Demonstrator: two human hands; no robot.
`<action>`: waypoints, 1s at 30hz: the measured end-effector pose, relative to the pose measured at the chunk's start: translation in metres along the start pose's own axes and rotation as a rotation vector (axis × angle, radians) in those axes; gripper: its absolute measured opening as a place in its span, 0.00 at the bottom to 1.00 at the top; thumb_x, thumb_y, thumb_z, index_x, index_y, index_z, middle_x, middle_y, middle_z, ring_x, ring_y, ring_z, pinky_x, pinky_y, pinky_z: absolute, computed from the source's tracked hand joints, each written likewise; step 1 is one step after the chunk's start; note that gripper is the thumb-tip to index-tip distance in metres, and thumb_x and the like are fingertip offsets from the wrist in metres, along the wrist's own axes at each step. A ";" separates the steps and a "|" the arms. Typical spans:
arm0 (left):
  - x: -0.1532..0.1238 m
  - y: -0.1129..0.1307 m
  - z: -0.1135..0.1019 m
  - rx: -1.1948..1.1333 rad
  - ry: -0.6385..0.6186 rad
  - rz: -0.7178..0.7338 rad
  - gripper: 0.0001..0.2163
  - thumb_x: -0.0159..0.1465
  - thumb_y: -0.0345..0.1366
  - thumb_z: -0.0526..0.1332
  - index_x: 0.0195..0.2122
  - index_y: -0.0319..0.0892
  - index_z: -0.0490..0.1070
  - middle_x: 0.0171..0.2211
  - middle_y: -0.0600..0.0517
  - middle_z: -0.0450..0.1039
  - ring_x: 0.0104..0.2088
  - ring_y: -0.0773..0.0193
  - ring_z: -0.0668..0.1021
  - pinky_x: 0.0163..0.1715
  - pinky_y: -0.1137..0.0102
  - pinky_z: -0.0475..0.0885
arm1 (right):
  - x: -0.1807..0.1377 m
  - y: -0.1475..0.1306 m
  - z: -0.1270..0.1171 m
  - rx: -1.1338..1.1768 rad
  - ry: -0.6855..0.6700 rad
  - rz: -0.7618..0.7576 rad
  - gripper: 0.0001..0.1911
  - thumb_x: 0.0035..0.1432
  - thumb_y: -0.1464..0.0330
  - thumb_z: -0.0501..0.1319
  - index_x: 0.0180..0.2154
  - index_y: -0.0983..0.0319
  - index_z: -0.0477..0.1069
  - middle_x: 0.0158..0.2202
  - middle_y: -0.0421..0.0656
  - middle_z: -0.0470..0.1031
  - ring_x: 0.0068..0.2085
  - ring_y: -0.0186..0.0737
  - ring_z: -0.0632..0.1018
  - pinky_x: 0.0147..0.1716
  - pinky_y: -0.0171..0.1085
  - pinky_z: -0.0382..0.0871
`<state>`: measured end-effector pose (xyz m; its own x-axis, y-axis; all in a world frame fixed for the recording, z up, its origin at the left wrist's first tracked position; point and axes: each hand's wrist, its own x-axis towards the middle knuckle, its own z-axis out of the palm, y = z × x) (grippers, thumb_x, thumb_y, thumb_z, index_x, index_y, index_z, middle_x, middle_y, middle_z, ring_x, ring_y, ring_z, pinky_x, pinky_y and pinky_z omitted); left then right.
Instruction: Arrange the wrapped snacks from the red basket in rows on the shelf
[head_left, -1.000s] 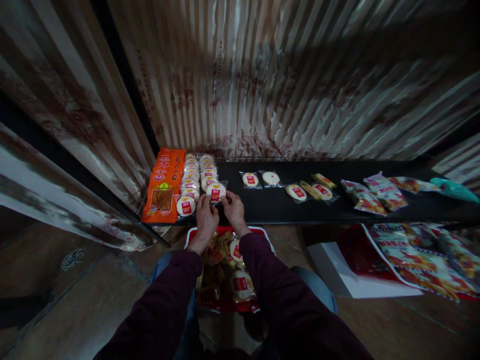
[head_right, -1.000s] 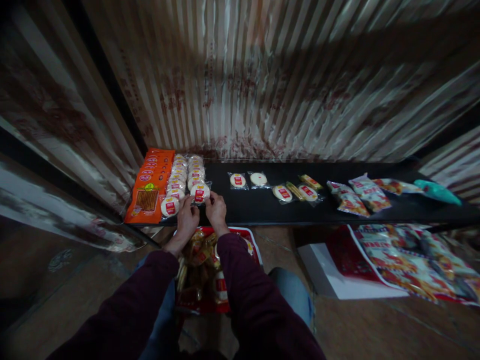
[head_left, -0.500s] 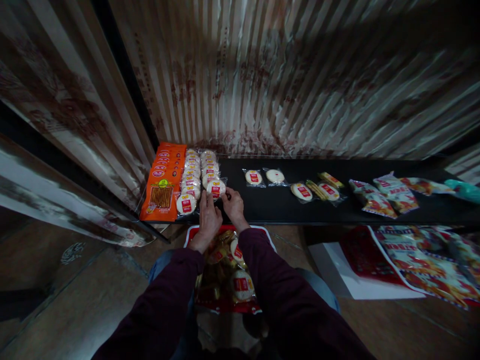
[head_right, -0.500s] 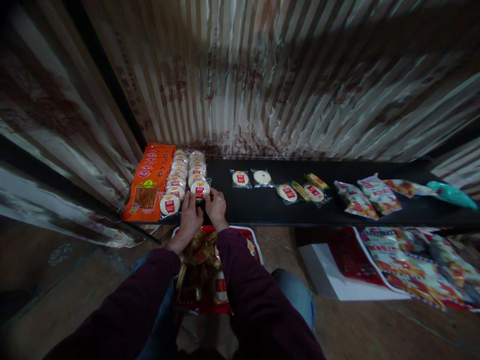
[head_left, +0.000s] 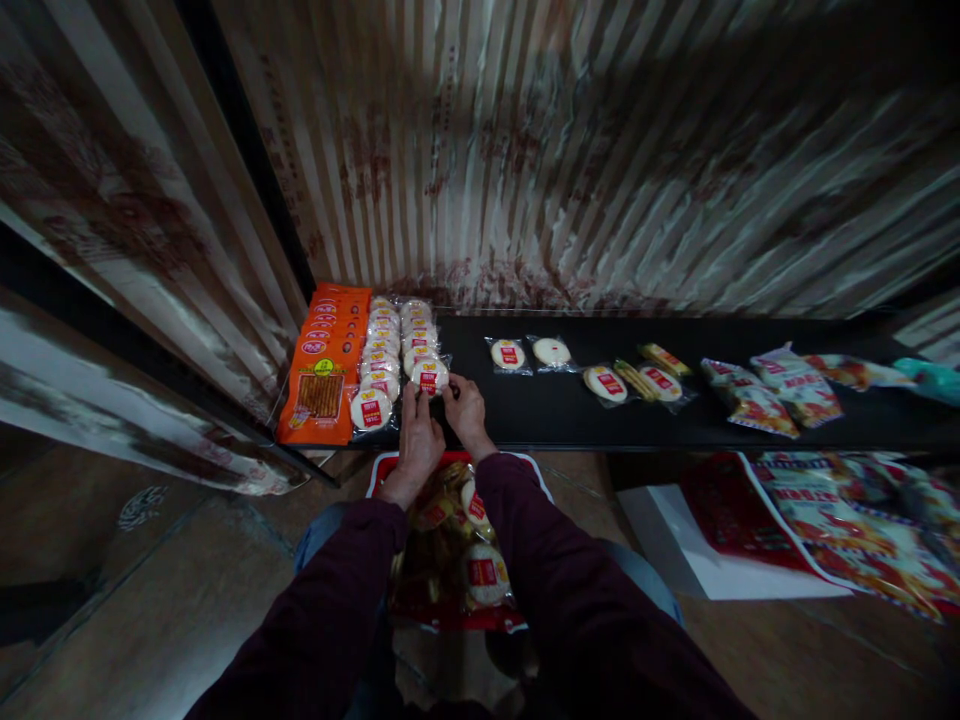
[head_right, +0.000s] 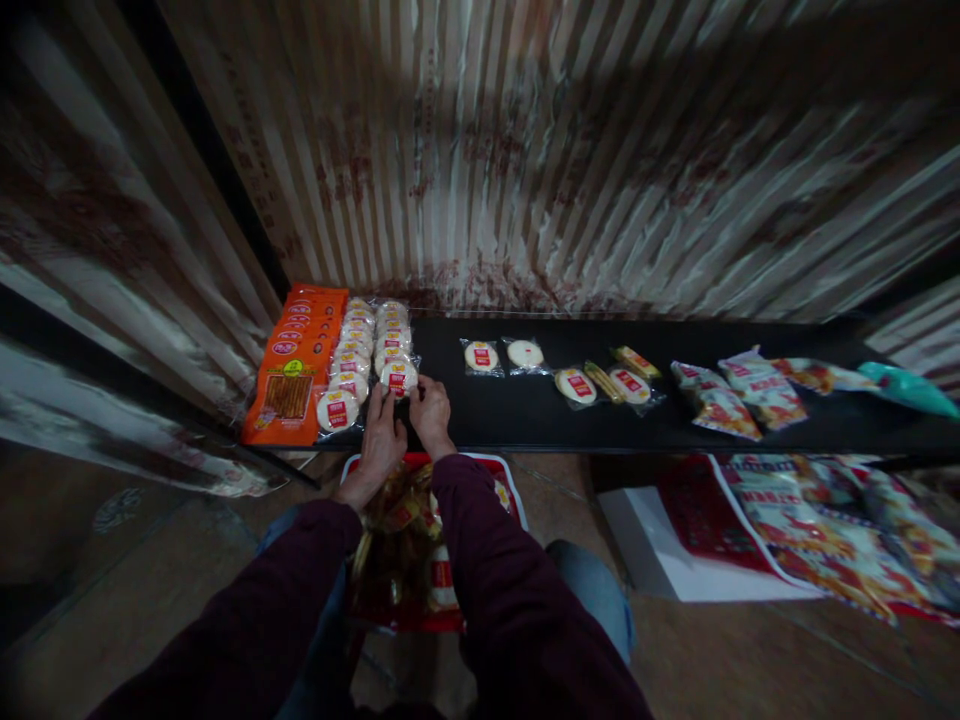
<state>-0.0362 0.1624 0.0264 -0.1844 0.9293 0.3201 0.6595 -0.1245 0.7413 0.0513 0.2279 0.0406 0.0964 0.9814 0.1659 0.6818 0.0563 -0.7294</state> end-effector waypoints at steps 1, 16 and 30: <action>0.000 0.000 0.000 0.005 0.001 0.008 0.28 0.56 0.21 0.51 0.60 0.32 0.59 0.67 0.37 0.48 0.68 0.51 0.50 0.66 0.54 0.53 | 0.001 0.000 0.001 0.001 -0.002 -0.003 0.15 0.58 0.70 0.56 0.46 0.64 0.74 0.39 0.49 0.75 0.38 0.42 0.74 0.41 0.38 0.68; 0.004 0.000 -0.001 0.078 -0.051 0.068 0.31 0.53 0.19 0.51 0.60 0.34 0.60 0.65 0.38 0.55 0.68 0.49 0.47 0.65 0.47 0.51 | 0.008 0.001 0.011 0.040 0.021 -0.024 0.16 0.56 0.70 0.57 0.46 0.61 0.74 0.42 0.47 0.73 0.38 0.40 0.73 0.44 0.39 0.69; 0.007 -0.014 0.007 0.063 -0.035 0.078 0.28 0.55 0.23 0.55 0.59 0.34 0.63 0.65 0.36 0.54 0.68 0.45 0.46 0.64 0.45 0.51 | 0.012 0.000 0.016 0.038 0.011 -0.030 0.18 0.57 0.71 0.57 0.50 0.63 0.71 0.45 0.49 0.76 0.44 0.42 0.75 0.47 0.40 0.67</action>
<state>-0.0418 0.1728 0.0145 -0.1056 0.9293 0.3539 0.7155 -0.1761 0.6760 0.0410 0.2425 0.0316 0.0839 0.9772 0.1951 0.6561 0.0931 -0.7489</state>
